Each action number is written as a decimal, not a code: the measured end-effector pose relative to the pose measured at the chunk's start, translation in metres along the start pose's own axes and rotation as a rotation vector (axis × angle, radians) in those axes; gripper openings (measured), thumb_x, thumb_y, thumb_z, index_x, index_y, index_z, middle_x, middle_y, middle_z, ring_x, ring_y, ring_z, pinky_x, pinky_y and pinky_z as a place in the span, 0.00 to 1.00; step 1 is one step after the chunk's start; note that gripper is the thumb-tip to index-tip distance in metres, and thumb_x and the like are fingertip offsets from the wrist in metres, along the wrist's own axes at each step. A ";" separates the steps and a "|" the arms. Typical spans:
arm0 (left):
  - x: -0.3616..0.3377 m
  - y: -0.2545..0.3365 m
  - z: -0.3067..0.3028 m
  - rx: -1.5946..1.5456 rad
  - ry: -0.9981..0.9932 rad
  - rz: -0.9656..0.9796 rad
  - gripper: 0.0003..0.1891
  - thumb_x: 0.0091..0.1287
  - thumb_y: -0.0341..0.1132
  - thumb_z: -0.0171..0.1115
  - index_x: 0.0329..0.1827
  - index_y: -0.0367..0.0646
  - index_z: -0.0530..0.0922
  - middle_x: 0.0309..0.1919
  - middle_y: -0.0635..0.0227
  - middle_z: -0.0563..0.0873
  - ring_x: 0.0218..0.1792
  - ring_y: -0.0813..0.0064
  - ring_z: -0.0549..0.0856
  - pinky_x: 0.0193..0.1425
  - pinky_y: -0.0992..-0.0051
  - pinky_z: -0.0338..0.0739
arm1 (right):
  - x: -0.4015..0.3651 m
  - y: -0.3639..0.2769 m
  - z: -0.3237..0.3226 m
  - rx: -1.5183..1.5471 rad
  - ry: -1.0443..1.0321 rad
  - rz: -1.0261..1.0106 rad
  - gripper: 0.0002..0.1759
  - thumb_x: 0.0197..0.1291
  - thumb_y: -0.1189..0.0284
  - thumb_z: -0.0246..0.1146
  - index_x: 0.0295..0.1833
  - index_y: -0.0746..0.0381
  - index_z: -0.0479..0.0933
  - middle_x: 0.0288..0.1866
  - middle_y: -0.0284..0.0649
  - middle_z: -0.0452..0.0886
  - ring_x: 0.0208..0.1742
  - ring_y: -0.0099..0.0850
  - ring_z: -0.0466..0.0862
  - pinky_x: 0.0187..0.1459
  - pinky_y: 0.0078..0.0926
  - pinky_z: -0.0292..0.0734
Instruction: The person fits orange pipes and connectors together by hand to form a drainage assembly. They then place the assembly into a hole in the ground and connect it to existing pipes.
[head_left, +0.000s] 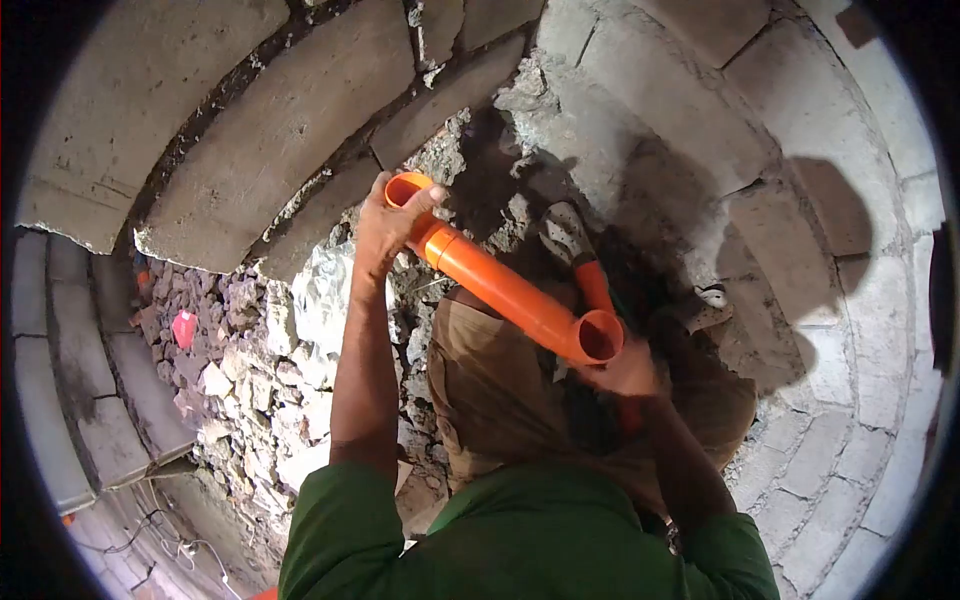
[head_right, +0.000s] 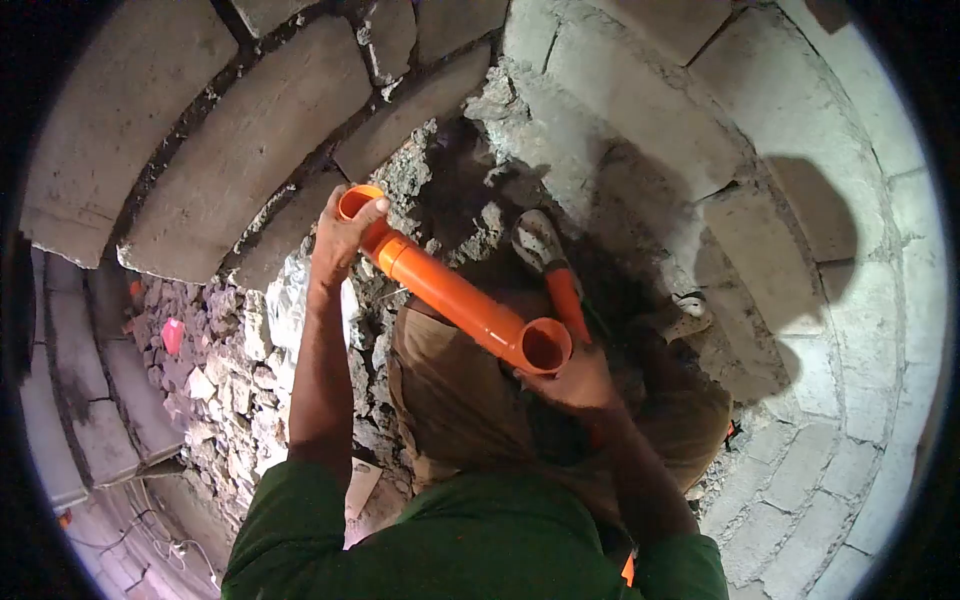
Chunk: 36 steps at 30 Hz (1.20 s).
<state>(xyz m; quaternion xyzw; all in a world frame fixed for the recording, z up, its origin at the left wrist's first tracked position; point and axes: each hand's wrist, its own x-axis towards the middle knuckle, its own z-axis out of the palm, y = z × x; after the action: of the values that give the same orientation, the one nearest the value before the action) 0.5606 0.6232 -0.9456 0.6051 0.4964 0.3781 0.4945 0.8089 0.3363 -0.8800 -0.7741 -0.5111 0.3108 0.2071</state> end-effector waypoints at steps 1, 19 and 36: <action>-0.002 -0.005 0.000 -0.111 0.009 -0.032 0.28 0.58 0.52 0.77 0.48 0.37 0.82 0.39 0.68 0.87 0.38 0.80 0.83 0.44 0.77 0.78 | -0.006 0.005 0.008 0.000 -0.004 0.000 0.35 0.44 0.60 0.81 0.57 0.63 0.78 0.54 0.49 0.84 0.56 0.42 0.85 0.53 0.33 0.81; -0.016 -0.063 0.020 -0.202 0.383 -0.005 0.19 0.69 0.44 0.59 0.40 0.32 0.85 0.36 0.59 0.88 0.37 0.69 0.86 0.46 0.69 0.80 | -0.034 0.003 0.041 -0.068 0.244 -0.417 0.30 0.45 0.63 0.82 0.52 0.63 0.79 0.49 0.43 0.83 0.48 0.38 0.87 0.48 0.33 0.83; 0.011 -0.098 0.031 -0.896 0.083 -0.382 0.20 0.69 0.50 0.56 0.48 0.40 0.78 0.31 0.60 0.85 0.30 0.62 0.84 0.37 0.62 0.83 | -0.015 -0.122 0.005 0.240 -0.297 -0.063 0.43 0.59 0.52 0.73 0.70 0.66 0.63 0.54 0.54 0.82 0.52 0.46 0.86 0.54 0.37 0.79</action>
<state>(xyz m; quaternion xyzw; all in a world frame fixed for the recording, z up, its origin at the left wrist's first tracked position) 0.5705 0.6292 -1.0489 0.2152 0.4065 0.4809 0.7465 0.7209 0.3705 -0.8020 -0.6731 -0.5195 0.4735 0.2299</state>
